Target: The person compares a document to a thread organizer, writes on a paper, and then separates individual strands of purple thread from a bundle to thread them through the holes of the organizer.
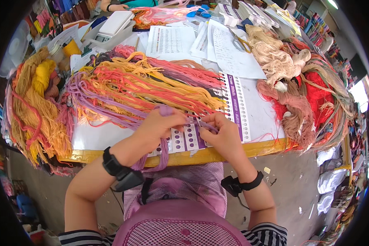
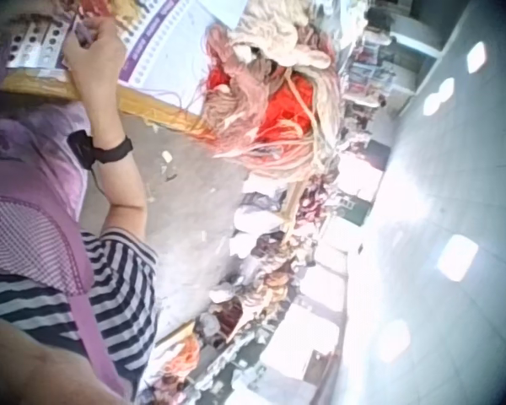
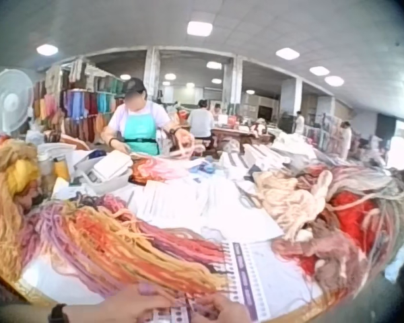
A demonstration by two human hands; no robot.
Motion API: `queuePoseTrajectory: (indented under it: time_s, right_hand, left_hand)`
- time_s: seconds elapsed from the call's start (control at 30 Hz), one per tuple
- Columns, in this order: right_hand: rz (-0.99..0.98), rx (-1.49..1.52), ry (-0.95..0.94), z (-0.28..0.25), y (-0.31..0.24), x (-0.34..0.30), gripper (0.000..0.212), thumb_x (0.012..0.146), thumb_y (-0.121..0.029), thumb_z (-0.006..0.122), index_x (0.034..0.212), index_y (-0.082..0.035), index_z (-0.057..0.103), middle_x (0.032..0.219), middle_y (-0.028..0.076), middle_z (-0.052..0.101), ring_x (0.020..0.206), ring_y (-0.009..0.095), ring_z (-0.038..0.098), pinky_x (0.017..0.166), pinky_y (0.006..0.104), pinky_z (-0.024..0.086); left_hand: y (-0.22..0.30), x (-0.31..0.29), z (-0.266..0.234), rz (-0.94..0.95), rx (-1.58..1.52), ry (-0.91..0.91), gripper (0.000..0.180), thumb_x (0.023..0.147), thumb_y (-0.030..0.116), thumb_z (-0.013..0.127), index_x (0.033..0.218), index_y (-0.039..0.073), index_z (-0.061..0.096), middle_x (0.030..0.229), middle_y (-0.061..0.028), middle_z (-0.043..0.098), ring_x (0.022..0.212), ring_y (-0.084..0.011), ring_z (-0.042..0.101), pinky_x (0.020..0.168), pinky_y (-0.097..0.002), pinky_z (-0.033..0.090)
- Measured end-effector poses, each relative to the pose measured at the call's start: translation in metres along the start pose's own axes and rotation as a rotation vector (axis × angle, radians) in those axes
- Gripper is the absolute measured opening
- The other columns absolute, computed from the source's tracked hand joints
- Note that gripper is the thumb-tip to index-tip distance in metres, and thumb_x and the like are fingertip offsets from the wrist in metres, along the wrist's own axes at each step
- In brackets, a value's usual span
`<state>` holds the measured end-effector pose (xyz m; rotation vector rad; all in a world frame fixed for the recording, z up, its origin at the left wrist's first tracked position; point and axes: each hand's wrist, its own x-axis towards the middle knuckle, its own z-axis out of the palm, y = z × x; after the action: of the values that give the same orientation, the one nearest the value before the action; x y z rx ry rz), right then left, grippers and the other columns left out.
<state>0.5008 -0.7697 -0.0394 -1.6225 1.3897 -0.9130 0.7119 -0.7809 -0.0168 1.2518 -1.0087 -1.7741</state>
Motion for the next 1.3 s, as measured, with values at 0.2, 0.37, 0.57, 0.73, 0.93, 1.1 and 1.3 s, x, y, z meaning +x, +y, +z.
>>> queuePoseTrajectory:
  time_s: [0.2, 0.37, 0.57, 0.73, 0.93, 1.1, 1.3]
  right_hand:
    - [-0.063, -0.244, 0.019, 0.005, -0.019, -0.004, 0.052, 0.067, -0.019, 0.077, 0.111, -0.005, 0.051, 0.078, 0.009, 0.063, 0.072, 0.024, 0.065, 0.062, 0.0340, 0.051]
    - [-0.054, -0.303, 0.022, 0.004, -0.015, -0.004, 0.054, 0.065, -0.019, 0.076, 0.110, -0.006, 0.048, 0.074, 0.008, 0.060, 0.068, 0.026, 0.064, 0.058, 0.0346, 0.049]
    - [-0.037, -0.257, 0.019, 0.000, -0.014, 0.000, 0.048, 0.068, -0.023, 0.073, 0.106, -0.004, 0.050, 0.075, 0.010, 0.062, 0.068, 0.026, 0.065, 0.061, 0.0367, 0.049]
    - [-0.050, -0.246, 0.042, 0.004, -0.010, 0.000, 0.049, 0.068, -0.024, 0.073, 0.106, -0.003, 0.050, 0.075, 0.011, 0.063, 0.070, 0.027, 0.066, 0.063, 0.0376, 0.050]
    - [-0.041, -0.298, 0.007, 0.006, -0.018, -0.003, 0.051, 0.068, -0.025, 0.073, 0.107, -0.002, 0.050, 0.078, 0.010, 0.065, 0.073, 0.027, 0.066, 0.064, 0.0381, 0.051]
    - [-0.104, -0.384, 0.041, 0.015, -0.018, -0.009, 0.052, 0.069, -0.027, 0.076, 0.108, -0.005, 0.050, 0.081, 0.009, 0.064, 0.073, 0.028, 0.065, 0.064, 0.0389, 0.050]
    - [-0.166, 0.052, -0.119, 0.027, -0.051, -0.039, 0.034, 0.084, -0.025, 0.068, 0.106, -0.002, 0.058, 0.086, 0.008, 0.062, 0.074, 0.017, 0.061, 0.067, 0.0313, 0.048]
  left_hand:
    - [0.011, 0.004, 0.014, -0.099, -0.041, -0.310, 0.019, 0.087, 0.018, 0.056, 0.093, 0.002, 0.064, 0.070, -0.0060, 0.060, 0.050, -0.0087, 0.049, 0.040, -0.0202, 0.032]
    - [0.007, 0.020, 0.021, 0.094, 0.616, -0.289, 0.020, 0.088, 0.025, 0.059, 0.088, 0.004, 0.063, 0.067, -0.0006, 0.057, 0.053, -0.0062, 0.049, 0.046, -0.0223, 0.036]
    - [0.047, -0.017, -0.068, -0.095, 0.314, 0.038, 0.034, 0.090, 0.033, 0.062, 0.065, 0.015, 0.047, 0.057, 0.0065, 0.036, 0.045, -0.0035, 0.027, 0.040, -0.0213, 0.018]
    - [0.077, -0.041, -0.167, -0.162, 0.071, 0.143, 0.031, 0.090, 0.029, 0.062, 0.067, 0.019, 0.043, 0.056, 0.0101, 0.033, 0.043, -0.0007, 0.025, 0.038, -0.0196, 0.012]
    - [0.099, -0.041, -0.265, 0.053, -0.340, 0.147, 0.023, 0.092, 0.023, 0.057, 0.072, 0.016, 0.049, 0.062, 0.0062, 0.046, 0.048, -0.0024, 0.041, 0.039, -0.0180, 0.026]
    - [0.091, -0.060, -0.259, 0.381, -0.037, 0.690, 0.043, 0.090, 0.030, 0.063, 0.123, 0.006, 0.048, 0.115, -0.0108, 0.060, 0.089, -0.0212, 0.060, 0.071, -0.0314, 0.052]
    - [0.043, -0.083, -0.043, 0.195, -0.445, 0.178, 0.056, 0.098, 0.049, 0.040, 0.129, 0.003, 0.049, 0.120, -0.0100, 0.059, 0.107, -0.0240, 0.055, 0.090, -0.0431, 0.046]
